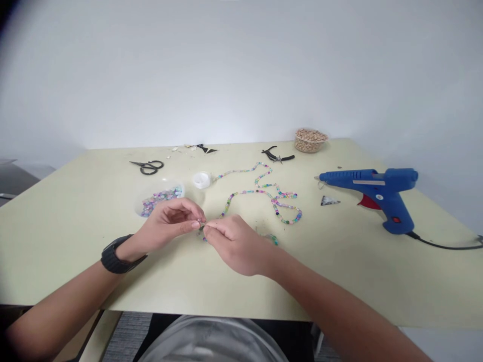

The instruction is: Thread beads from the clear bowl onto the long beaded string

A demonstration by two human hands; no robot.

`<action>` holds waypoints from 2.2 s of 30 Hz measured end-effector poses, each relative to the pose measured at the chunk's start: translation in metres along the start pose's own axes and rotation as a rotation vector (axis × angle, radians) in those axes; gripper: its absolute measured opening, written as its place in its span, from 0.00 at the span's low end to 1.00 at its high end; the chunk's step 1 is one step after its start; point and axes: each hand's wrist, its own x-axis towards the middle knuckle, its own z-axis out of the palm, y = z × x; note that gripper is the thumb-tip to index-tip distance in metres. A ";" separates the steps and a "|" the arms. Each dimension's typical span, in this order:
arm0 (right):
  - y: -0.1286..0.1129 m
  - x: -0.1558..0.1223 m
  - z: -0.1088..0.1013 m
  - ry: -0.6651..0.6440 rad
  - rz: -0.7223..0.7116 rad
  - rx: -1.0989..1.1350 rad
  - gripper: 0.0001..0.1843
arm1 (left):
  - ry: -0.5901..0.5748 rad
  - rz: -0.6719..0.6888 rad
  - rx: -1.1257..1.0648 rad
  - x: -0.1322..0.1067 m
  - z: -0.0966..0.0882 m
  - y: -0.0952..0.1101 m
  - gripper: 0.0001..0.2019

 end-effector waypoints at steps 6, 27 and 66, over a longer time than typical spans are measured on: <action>0.001 0.000 0.000 -0.018 0.017 0.014 0.22 | 0.001 0.002 0.072 -0.002 -0.001 0.000 0.05; -0.004 0.000 0.000 -0.065 0.006 0.003 0.22 | -0.036 0.018 0.113 -0.002 -0.002 0.002 0.05; -0.006 -0.002 -0.006 -0.198 0.089 0.122 0.25 | -0.045 0.132 0.274 -0.003 -0.001 0.007 0.03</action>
